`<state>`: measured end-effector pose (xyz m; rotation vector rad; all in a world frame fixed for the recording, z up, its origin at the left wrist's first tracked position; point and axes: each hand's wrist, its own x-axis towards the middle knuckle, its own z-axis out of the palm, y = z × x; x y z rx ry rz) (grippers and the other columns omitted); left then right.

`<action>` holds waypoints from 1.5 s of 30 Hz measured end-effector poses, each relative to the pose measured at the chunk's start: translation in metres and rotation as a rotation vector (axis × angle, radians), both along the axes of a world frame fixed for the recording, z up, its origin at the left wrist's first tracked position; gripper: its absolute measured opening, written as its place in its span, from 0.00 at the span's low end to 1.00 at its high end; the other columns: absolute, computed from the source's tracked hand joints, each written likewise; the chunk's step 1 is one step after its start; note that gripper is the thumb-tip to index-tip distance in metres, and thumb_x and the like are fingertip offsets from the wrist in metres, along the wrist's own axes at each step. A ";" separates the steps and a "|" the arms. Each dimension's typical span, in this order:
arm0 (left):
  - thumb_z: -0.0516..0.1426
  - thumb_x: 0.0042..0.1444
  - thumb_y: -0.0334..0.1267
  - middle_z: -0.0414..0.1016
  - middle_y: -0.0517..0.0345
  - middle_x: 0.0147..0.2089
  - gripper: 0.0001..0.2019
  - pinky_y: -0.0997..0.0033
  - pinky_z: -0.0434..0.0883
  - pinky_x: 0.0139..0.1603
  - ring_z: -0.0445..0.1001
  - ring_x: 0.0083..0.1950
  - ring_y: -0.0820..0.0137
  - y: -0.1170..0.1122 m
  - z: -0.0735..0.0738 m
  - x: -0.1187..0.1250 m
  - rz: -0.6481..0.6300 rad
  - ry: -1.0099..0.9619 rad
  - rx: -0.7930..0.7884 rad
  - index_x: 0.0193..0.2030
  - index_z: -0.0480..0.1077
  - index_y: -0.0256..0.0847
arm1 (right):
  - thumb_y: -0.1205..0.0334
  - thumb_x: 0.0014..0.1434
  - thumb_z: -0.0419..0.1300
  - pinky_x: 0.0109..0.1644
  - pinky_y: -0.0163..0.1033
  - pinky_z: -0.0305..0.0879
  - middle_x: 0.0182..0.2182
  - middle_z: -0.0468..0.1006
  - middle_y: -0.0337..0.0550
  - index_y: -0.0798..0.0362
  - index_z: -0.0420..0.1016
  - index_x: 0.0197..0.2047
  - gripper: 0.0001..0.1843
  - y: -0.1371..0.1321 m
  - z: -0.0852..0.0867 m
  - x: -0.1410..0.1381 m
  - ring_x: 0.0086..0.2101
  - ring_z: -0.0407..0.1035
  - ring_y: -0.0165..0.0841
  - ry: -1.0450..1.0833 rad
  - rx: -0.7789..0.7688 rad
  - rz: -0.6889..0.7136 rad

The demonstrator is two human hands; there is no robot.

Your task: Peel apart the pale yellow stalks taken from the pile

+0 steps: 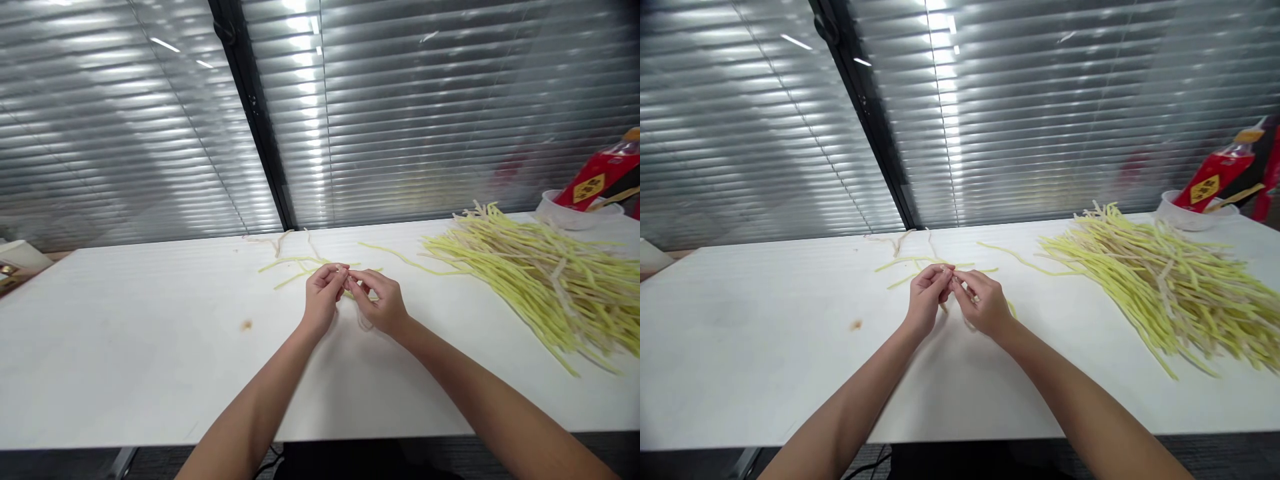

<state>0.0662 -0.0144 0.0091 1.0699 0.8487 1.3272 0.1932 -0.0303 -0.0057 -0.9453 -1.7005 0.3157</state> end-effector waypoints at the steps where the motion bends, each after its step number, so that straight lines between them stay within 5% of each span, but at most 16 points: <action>1: 0.61 0.47 0.42 0.65 0.64 0.19 0.11 0.79 0.51 0.19 0.55 0.18 0.81 0.001 0.000 -0.001 0.018 0.003 0.000 0.33 0.71 0.37 | 0.64 0.58 0.54 0.33 0.37 0.67 0.32 0.77 0.44 0.52 0.73 0.44 0.12 0.000 0.000 -0.001 0.27 0.67 0.30 0.002 0.005 0.000; 20: 0.62 0.45 0.46 0.65 0.64 0.22 0.14 0.79 0.52 0.18 0.55 0.18 0.82 0.010 0.000 -0.009 0.216 0.056 0.009 0.33 0.71 0.38 | 0.61 0.58 0.53 0.35 0.35 0.63 0.31 0.77 0.42 0.52 0.74 0.41 0.11 -0.001 -0.003 -0.003 0.29 0.69 0.31 -0.129 -0.249 0.012; 32: 0.61 0.47 0.44 0.65 0.64 0.23 0.12 0.79 0.52 0.18 0.54 0.19 0.82 0.012 0.000 -0.011 0.281 0.036 0.051 0.32 0.70 0.37 | 0.61 0.59 0.51 0.27 0.32 0.53 0.18 0.67 0.35 0.53 0.67 0.24 0.13 0.001 -0.006 0.000 0.21 0.59 0.27 -0.243 -0.326 0.034; 45: 0.62 0.45 0.45 0.66 0.64 0.24 0.13 0.79 0.52 0.17 0.54 0.17 0.83 0.019 0.006 -0.017 0.373 0.001 0.071 0.31 0.69 0.37 | 0.66 0.57 0.51 0.27 0.32 0.52 0.18 0.68 0.36 0.53 0.65 0.23 0.12 0.002 -0.006 0.000 0.21 0.59 0.27 -0.324 -0.311 0.056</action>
